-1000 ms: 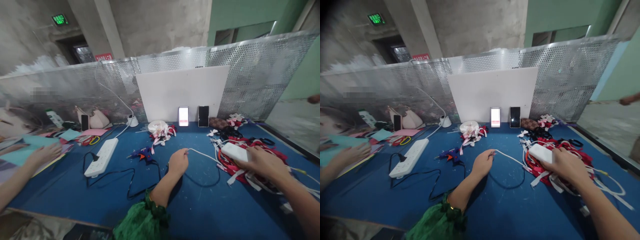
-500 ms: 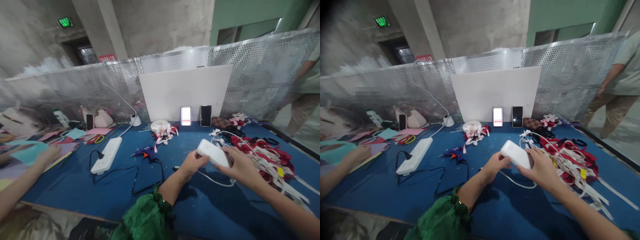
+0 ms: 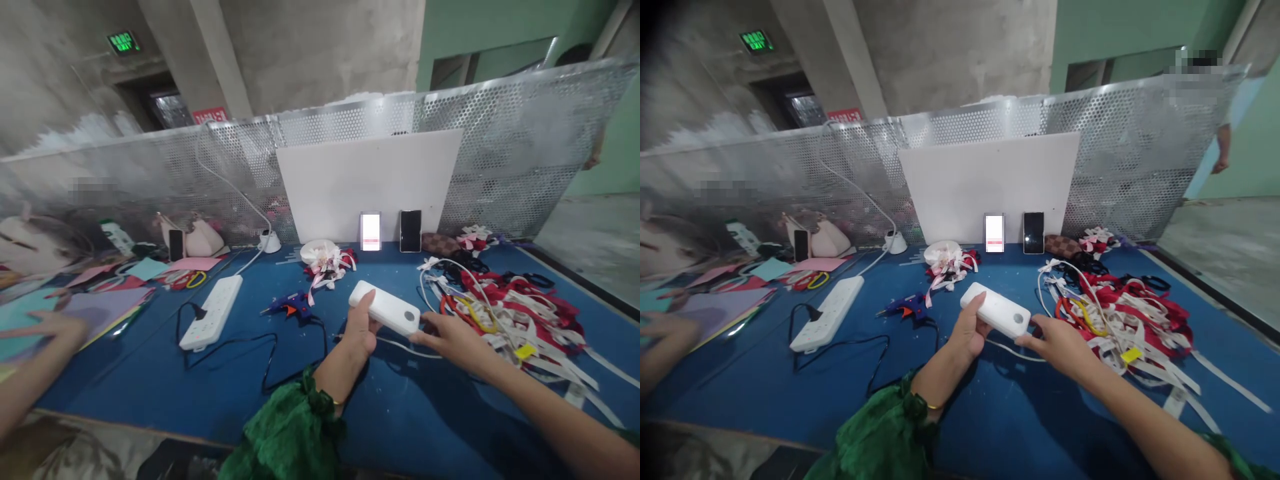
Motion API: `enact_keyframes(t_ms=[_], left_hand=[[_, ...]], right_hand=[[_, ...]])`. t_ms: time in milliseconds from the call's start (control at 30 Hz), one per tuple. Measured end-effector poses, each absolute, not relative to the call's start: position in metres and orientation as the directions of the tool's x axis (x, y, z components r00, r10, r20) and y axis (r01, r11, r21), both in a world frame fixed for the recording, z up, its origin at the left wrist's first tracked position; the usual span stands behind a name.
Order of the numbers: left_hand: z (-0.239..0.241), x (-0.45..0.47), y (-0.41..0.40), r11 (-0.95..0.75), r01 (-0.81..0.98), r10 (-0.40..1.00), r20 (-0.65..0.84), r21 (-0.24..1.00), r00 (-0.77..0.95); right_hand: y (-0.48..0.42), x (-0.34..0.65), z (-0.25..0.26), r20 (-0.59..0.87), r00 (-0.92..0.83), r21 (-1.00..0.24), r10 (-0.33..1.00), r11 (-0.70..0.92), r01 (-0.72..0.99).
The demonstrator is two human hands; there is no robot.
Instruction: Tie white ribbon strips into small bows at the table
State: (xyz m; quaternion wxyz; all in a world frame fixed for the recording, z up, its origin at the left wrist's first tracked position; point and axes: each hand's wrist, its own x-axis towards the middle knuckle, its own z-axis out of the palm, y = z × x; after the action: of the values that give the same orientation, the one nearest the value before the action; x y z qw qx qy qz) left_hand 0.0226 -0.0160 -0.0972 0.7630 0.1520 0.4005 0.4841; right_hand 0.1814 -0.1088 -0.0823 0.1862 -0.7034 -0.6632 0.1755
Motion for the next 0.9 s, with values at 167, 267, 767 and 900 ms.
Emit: enact_keyframes(t_ms=[167, 267, 767, 900], left_hand=[[-0.091, 0.017, -0.014, 0.508, -0.610, 0.846, -0.485, 0.608, 0.221], [-0.087, 0.020, -0.020, 0.498, -0.653, 0.858, -0.432, 0.570, 0.277], [-0.086, 0.015, -0.007, 0.373, -0.787, 0.878, -0.461, 0.491, 0.128], [-0.080, 0.014, -0.012, 0.480, -0.768, 0.850, -0.443, 0.424, 0.286]], right_hand=[[-0.112, 0.172, -0.079, -0.010, -0.035, -0.648, 0.999, 0.020, 0.761], [-0.114, 0.161, -0.082, -0.043, -0.037, -0.787, 0.998, -0.011, 0.617], [-0.133, 0.126, -0.100, 0.235, -0.069, -0.193, 0.969, 0.117, 0.974], [-0.122, 0.146, -0.086, 0.102, -0.100, -0.447, 0.990, 0.135, 0.884]])
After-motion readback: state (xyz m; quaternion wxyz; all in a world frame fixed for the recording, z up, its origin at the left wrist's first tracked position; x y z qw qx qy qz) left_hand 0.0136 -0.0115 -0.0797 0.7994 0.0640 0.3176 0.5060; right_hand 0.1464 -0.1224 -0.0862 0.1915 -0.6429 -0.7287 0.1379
